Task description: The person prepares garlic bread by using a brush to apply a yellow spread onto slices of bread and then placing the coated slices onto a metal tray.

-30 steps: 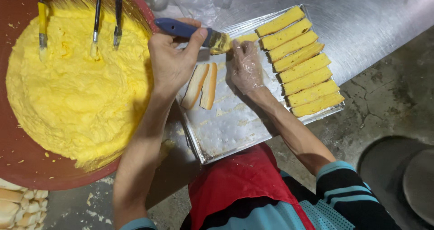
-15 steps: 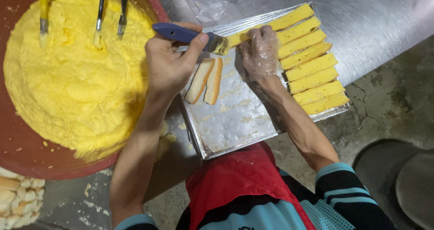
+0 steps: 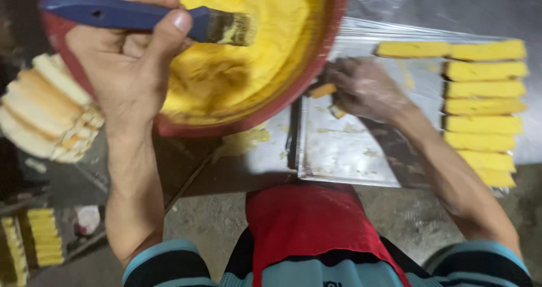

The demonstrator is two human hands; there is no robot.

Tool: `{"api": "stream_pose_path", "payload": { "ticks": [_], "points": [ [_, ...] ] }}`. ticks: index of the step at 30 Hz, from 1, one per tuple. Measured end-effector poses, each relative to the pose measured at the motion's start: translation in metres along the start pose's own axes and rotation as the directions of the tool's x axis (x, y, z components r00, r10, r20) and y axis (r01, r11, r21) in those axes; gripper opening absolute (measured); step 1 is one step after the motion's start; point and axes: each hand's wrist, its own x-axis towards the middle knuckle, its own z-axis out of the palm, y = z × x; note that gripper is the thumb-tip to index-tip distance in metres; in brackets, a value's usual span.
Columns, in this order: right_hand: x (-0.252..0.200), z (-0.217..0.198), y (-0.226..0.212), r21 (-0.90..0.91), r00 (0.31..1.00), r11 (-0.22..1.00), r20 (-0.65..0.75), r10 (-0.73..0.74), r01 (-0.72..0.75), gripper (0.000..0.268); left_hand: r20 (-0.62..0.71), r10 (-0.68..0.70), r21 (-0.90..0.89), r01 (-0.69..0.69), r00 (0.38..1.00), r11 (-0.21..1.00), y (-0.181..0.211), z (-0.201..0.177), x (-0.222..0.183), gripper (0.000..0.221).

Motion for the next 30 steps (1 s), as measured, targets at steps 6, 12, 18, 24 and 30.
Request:
{"api": "stream_pose_path", "payload": {
  "ticks": [6, 12, 18, 24, 30],
  "points": [
    [-0.044, -0.026, -0.034, 0.328, 0.881, 0.876, -0.198, 0.43, -0.354, 0.031, 0.227, 0.069, 0.307, -0.138, 0.972, 0.941, -0.032, -0.056, -0.003, 0.009],
    [-0.041, -0.026, -0.081, 0.958, 0.366, 0.171, -0.248, 0.897, 0.229, 0.038, 0.36, 0.068, 0.199, -0.148, 0.93, 0.969, -0.113, -0.033, 0.028, 0.02],
    [-0.028, -0.014, -0.098, 0.831, 0.371, -0.087, -0.149, 0.917, 0.549, 0.044, 0.463, 0.103, 0.17, -0.202, 0.88, 0.965, -0.176, 0.002, 0.032, 0.017],
    [-0.003, -0.024, -0.109, 0.842, 0.332, -0.17, -0.012, 0.943, 0.511, 0.051, 0.269, 0.044, 0.122, -0.079, 0.962, 0.989, -0.18, -0.033, 0.038, 0.02],
    [0.059, -0.026, -0.115, 0.877, 0.712, -0.359, 0.027, 0.702, 0.32, 0.049, 0.197, -0.393, -0.617, 0.425, 0.898, 0.663, -0.088, -0.049, 0.013, 0.024]
  ]
}}
